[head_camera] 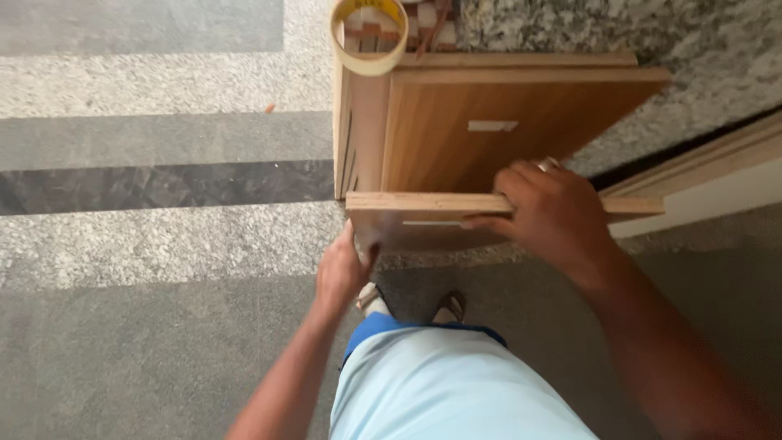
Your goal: The person applies glue to a wooden drawer front using a small stick, then attaches a thin wooden strip to the glued edge. They secure the strip with masking tape and repeat the process on another drawer front, ensuring the pieces are aligned and pressed together.
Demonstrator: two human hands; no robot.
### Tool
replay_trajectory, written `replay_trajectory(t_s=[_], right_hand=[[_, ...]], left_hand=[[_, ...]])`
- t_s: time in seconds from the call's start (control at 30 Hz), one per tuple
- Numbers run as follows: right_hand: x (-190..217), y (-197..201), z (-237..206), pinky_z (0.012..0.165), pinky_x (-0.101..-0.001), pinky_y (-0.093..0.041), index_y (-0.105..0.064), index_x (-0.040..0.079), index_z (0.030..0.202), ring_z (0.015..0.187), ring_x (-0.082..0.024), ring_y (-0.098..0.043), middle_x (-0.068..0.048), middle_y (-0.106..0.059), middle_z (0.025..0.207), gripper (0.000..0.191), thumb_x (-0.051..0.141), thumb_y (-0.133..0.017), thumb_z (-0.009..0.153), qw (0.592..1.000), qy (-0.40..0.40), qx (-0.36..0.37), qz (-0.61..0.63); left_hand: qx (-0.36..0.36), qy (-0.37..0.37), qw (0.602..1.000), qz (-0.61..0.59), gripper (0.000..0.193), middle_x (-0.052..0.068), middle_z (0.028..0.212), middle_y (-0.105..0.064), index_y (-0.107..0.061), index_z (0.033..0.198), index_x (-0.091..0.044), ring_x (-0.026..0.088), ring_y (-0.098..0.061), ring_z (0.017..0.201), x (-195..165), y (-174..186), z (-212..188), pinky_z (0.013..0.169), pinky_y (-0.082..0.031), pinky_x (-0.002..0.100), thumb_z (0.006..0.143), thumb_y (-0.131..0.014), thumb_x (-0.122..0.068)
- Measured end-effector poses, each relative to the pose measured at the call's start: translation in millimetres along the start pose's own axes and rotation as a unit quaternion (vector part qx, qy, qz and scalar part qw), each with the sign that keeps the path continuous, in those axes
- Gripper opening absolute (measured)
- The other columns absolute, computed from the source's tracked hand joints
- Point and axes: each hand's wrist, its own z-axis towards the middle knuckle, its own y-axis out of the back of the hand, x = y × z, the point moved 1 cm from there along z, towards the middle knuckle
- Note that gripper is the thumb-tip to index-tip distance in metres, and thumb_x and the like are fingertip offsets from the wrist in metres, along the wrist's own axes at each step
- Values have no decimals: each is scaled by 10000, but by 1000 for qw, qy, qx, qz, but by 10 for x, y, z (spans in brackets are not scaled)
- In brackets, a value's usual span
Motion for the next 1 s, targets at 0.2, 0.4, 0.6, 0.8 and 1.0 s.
replay_trajectory(t_s=[0.2, 0.4, 0.6, 0.8, 1.0], right_hand=[[-108, -62, -159, 731, -437, -526, -684, 65, 923, 811, -271, -675, -94, -681, 889, 554, 571, -817, 740, 999, -31, -40, -8], [-149, -85, -154, 830, -442, -534, -695, 89, 982, 943, -282, -690, -83, -703, 984, 459, 455, -837, 742, 998, -56, -12, 21], [-109, -68, -172, 781, -457, -521, -692, 76, 961, 890, -294, -674, -88, -695, 935, 506, 498, -857, 736, 997, -69, -27, 27], [-89, -68, -142, 772, -446, -518, -681, 85, 924, 860, -280, -665, -84, -685, 910, 489, 518, -846, 769, 997, -76, 0, 8], [-118, -111, -162, 760, -450, -518, -687, 73, 935, 844, -283, -668, -82, -693, 922, 515, 538, -842, 775, 997, -56, -50, 21]], left_hand=[[-216, -378, 900, -24, 565, 124, 1451, -534, -484, 1481, -82, 327, -466, 1438, -740, 255, -704, 1249, -330, 498, 1000, -714, -272], [-26, -359, 922, 144, 1043, 239, 1686, -113, -115, 1597, -15, 370, -99, 1570, -1034, -112, -435, 1281, -88, 482, 852, -705, -445], [-164, -131, 941, 265, 987, 264, 1654, -134, -139, 1590, 18, 407, -91, 1551, -534, 810, -447, 1284, -79, 506, 902, -717, -391], [-149, -300, 834, 438, 989, 201, 1681, -212, -243, 1606, -31, 361, -186, 1552, -876, 482, -548, 1254, -116, 562, 776, -766, -161], [-180, -45, 929, 319, 902, 273, 1635, -180, -267, 1558, 57, 436, -132, 1538, -341, 858, -401, 1250, -46, 570, 936, -648, -472]])
